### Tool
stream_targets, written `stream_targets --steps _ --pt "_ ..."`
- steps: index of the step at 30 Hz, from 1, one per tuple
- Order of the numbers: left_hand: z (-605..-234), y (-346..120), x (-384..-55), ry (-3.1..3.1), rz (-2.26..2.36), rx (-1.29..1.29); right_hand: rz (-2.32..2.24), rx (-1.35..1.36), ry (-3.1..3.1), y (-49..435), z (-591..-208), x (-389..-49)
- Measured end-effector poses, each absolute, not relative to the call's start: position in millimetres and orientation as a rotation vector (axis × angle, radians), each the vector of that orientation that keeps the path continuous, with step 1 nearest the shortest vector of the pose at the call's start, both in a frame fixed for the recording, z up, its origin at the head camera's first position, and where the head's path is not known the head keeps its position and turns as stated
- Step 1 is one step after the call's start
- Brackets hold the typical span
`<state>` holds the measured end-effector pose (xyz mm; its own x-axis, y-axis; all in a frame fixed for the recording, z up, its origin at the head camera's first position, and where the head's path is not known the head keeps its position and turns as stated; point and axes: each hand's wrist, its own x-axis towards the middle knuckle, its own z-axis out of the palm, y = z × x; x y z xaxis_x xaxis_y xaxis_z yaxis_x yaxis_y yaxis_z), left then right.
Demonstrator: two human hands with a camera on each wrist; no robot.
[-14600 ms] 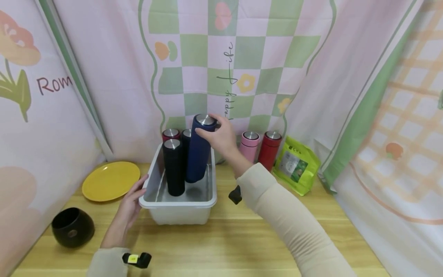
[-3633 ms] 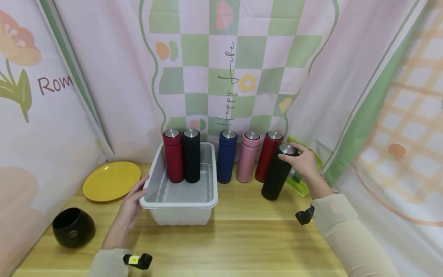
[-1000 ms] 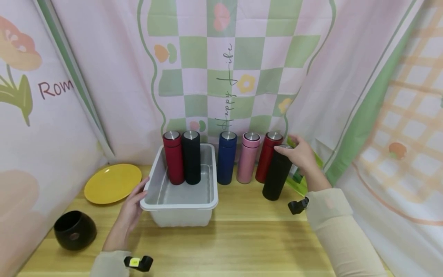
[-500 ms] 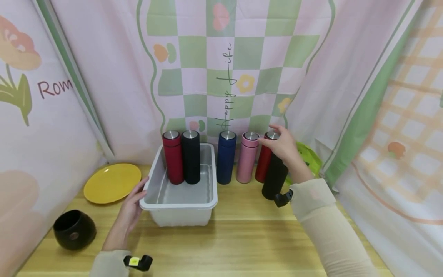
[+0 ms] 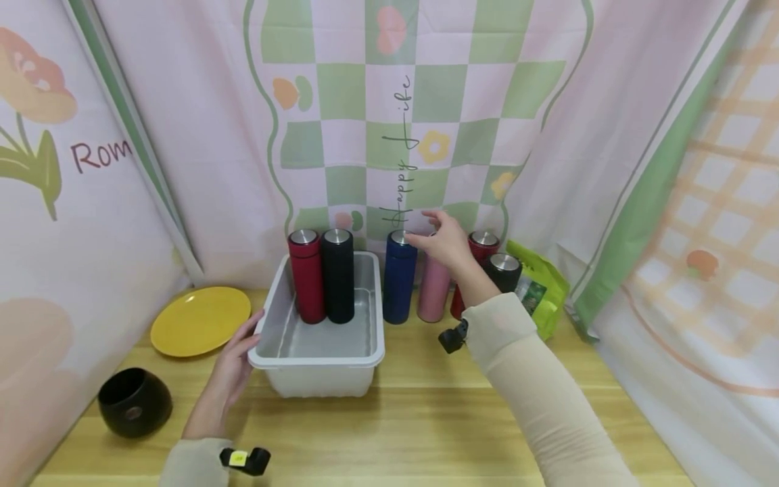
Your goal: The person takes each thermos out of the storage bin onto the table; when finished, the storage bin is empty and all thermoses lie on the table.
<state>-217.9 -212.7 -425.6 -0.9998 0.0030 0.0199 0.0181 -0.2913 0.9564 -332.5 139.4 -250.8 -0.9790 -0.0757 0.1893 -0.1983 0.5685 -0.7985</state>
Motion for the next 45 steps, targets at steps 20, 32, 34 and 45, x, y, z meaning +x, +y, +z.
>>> stream_targets --steps 20,32,34,45 --pt "-427.7 -211.8 -217.5 -1.858 -2.506 -0.062 1.537 0.283 -2.632 58.5 -267.8 -359.8" --pt "-427.5 -213.8 -216.4 -1.876 -2.5 -0.032 1.538 0.24 -2.649 34.0 -289.6 -376.7" --pt "-427.2 -214.1 -215.9 -1.878 -2.5 -0.029 1.519 0.252 -2.659 29.9 -293.3 -377.6" --pt "-425.5 -212.8 -216.8 -1.893 -2.499 -0.028 1.397 0.262 -2.722 15.1 -302.4 -383.9"
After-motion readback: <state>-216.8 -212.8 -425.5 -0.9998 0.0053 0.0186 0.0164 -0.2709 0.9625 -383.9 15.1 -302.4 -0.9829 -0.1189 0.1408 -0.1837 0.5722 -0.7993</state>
